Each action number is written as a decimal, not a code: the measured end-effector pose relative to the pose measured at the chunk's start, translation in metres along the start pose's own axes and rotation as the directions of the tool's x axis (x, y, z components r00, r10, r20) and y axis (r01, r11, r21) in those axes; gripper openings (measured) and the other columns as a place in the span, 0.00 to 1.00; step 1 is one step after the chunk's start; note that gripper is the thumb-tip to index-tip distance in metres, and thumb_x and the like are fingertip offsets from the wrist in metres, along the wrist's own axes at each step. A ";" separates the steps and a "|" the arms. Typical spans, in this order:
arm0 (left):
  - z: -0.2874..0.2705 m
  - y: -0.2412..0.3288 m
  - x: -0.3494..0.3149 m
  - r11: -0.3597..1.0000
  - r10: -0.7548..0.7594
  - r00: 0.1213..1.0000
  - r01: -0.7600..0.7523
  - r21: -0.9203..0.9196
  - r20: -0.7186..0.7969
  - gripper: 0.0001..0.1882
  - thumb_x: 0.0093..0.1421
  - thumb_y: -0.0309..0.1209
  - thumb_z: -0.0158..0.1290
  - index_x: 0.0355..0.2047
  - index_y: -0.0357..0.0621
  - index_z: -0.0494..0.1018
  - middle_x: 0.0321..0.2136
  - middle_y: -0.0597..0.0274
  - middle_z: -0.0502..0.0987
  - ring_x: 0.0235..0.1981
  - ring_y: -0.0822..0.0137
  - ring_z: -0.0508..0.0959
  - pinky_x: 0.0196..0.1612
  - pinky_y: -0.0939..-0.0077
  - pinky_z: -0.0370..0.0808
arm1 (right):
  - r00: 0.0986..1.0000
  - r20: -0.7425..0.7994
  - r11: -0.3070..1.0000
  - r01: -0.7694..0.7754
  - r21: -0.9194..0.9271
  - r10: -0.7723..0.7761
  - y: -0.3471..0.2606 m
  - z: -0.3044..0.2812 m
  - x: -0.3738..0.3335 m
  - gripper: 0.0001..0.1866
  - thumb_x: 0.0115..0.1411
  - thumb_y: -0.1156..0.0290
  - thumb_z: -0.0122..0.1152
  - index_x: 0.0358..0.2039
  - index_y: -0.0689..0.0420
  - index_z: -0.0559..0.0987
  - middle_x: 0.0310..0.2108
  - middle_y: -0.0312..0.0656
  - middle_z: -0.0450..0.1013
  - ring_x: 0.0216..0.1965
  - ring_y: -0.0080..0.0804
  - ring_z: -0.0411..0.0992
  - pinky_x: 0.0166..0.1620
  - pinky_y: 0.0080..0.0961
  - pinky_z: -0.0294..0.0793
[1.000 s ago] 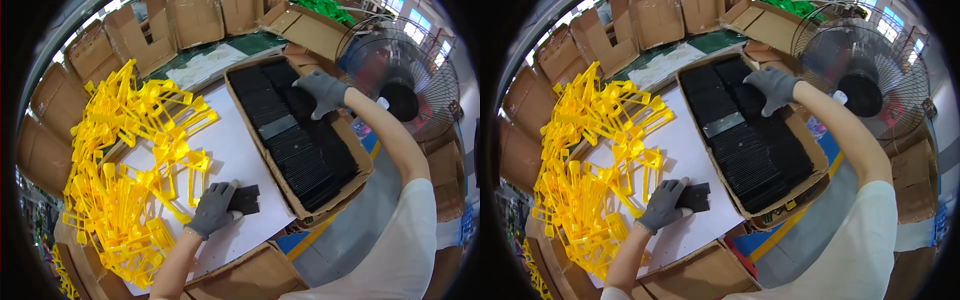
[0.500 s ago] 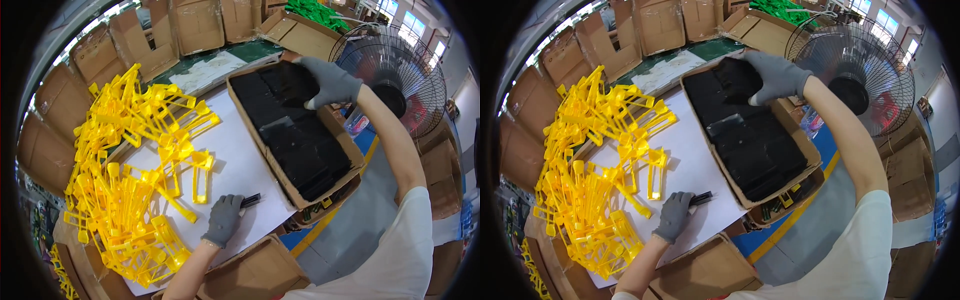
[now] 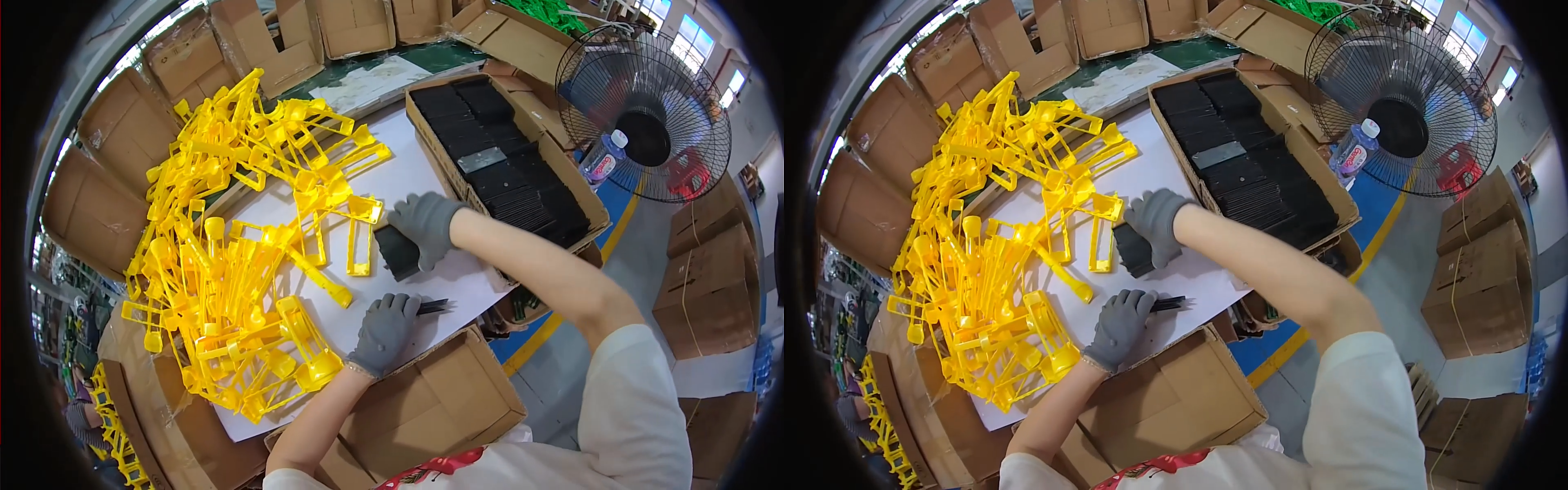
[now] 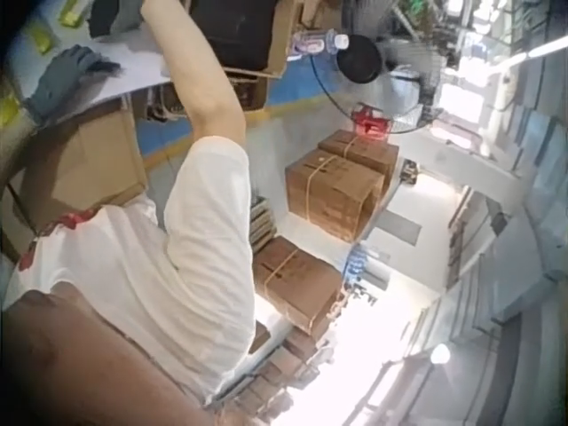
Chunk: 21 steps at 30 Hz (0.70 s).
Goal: Assemble solar lights by inserting solar panel components into yellow plastic housings.
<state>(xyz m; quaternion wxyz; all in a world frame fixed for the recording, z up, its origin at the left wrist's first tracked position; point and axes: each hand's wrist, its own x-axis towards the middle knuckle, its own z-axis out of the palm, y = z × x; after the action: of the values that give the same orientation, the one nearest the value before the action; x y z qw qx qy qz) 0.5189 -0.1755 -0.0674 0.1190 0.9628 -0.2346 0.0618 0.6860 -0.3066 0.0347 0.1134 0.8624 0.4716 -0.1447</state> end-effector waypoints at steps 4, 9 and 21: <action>0.000 0.005 -0.001 0.995 0.080 0.985 -0.088 -0.044 -0.154 0.25 0.50 0.30 0.55 0.50 0.44 0.66 0.41 0.56 0.71 0.41 0.57 0.74 0.40 0.64 0.72 | 0.999 0.049 0.996 -0.028 0.081 0.024 -0.015 0.027 0.010 0.41 0.34 0.52 0.71 0.48 0.61 0.72 0.47 0.50 0.70 0.46 0.43 0.71 0.46 0.34 0.73; 0.008 -0.005 0.001 0.992 0.088 0.955 -0.059 0.111 -0.284 0.32 0.48 0.33 0.58 0.55 0.41 0.64 0.48 0.53 0.68 0.50 0.53 0.69 0.49 0.60 0.67 | 1.000 -0.002 0.998 0.024 0.053 -0.023 -0.016 0.031 0.018 0.44 0.35 0.52 0.70 0.54 0.57 0.69 0.50 0.49 0.69 0.51 0.41 0.69 0.52 0.34 0.69; 0.008 -0.035 0.029 0.999 -0.003 0.980 -0.007 -0.047 -0.197 0.44 0.51 0.52 0.55 0.60 0.33 0.57 0.61 0.36 0.55 0.63 0.35 0.51 0.64 0.42 0.48 | 0.822 -0.471 0.878 -0.070 0.474 0.320 -0.043 0.092 -0.072 0.17 0.50 0.62 0.63 0.42 0.48 0.76 0.39 0.37 0.69 0.43 0.37 0.70 0.45 0.36 0.71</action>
<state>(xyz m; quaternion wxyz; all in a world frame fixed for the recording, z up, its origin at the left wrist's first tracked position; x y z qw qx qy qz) 0.5612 -0.1596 -0.0768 0.1642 0.9486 -0.2240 0.1515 0.5999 -0.3706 -0.0281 -0.2042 0.9155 0.3463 0.0129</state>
